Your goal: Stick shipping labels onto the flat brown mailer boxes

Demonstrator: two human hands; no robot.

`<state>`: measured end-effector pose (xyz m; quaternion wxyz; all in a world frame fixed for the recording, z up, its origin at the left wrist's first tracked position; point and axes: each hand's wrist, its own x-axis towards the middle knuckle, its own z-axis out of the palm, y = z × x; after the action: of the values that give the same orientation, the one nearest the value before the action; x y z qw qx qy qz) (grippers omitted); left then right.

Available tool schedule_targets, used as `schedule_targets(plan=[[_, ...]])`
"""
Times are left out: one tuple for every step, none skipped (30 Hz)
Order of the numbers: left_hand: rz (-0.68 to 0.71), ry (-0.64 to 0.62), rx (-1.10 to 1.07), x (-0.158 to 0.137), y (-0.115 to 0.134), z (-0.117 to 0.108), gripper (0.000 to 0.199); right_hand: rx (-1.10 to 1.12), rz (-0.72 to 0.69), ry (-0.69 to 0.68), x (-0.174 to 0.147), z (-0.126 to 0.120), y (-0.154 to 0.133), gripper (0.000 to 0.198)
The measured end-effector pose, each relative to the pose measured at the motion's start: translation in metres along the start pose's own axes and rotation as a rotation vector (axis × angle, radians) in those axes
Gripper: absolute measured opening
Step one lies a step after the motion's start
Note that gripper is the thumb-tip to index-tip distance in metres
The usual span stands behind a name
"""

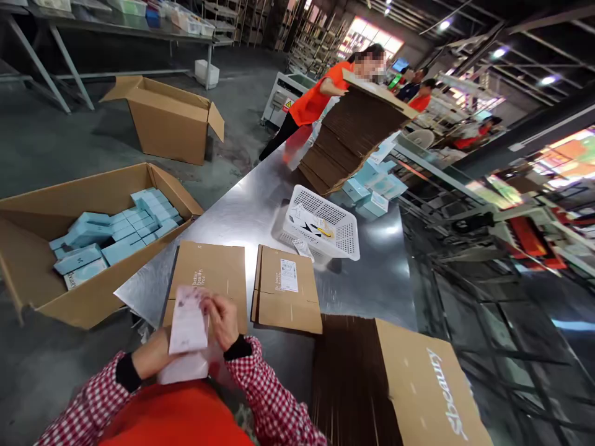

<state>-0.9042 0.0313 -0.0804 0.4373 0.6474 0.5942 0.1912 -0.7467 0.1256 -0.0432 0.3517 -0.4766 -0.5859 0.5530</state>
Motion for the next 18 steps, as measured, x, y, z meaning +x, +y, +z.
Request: schedule_targets(plan=[[-0.025,-0.042,0.028,0.003,-0.002,0.002,0.032,-0.011,-0.011,0.054,0.014,-0.005,0.001,0.031],[-0.050,-0.070,0.051,0.005,-0.004,0.004,0.031,-0.013,-0.006,0.092,0.031,-0.011,0.004,0.029],[-0.068,-0.081,0.066,0.006,-0.005,0.005,0.032,-0.018,0.010,0.105,0.049,-0.016,0.009,0.026],[-0.075,-0.079,0.075,0.007,-0.007,0.006,0.035,-0.038,0.027,0.091,0.066,-0.021,0.015,0.024],[-0.074,-0.067,0.081,0.007,-0.008,0.007,0.036,-0.077,0.042,0.058,0.082,-0.025,0.022,0.024],[-0.068,-0.049,0.084,0.008,-0.009,0.007,0.038,-0.131,0.055,0.017,0.096,-0.026,0.031,0.026],[-0.062,-0.028,0.086,0.010,-0.011,0.007,0.040,-0.196,0.066,-0.021,0.108,-0.026,0.039,0.029],[-0.059,-0.008,0.087,0.011,-0.014,0.007,0.040,-0.271,0.070,-0.046,0.116,-0.025,0.048,0.031],[-0.058,0.008,0.087,0.013,-0.018,0.007,0.040,-0.354,0.063,-0.055,0.121,-0.022,0.055,0.033],[-0.060,0.021,0.085,0.016,-0.022,0.007,0.039,-0.435,0.051,-0.057,0.125,-0.019,0.061,0.033],[-0.060,0.031,0.081,0.018,-0.026,0.008,0.037,-0.506,0.038,-0.058,0.126,-0.016,0.066,0.034],[-0.060,0.039,0.075,0.020,-0.030,0.009,0.036,-0.566,0.025,-0.057,0.127,-0.013,0.069,0.035],[-0.058,0.048,0.068,0.022,-0.034,0.010,0.036,-0.618,0.017,-0.056,0.126,-0.011,0.071,0.036],[-0.058,0.056,0.061,0.023,-0.037,0.011,0.035,-0.657,0.013,-0.059,0.125,-0.010,0.071,0.037],[-0.057,0.064,0.054,0.023,-0.039,0.012,0.036,-0.683,0.015,-0.058,0.123,-0.010,0.070,0.040],[-0.058,0.071,0.049,0.024,-0.041,0.013,0.036,-0.712,0.024,-0.045,0.121,-0.011,0.069,0.045],[-0.058,0.074,0.045,0.024,-0.042,0.014,0.036,-0.762,0.038,-0.012,0.118,-0.012,0.068,0.051],[-0.057,0.074,0.041,0.025,-0.042,0.015,0.036,-0.828,0.054,0.045,0.115,-0.011,0.067,0.057]])
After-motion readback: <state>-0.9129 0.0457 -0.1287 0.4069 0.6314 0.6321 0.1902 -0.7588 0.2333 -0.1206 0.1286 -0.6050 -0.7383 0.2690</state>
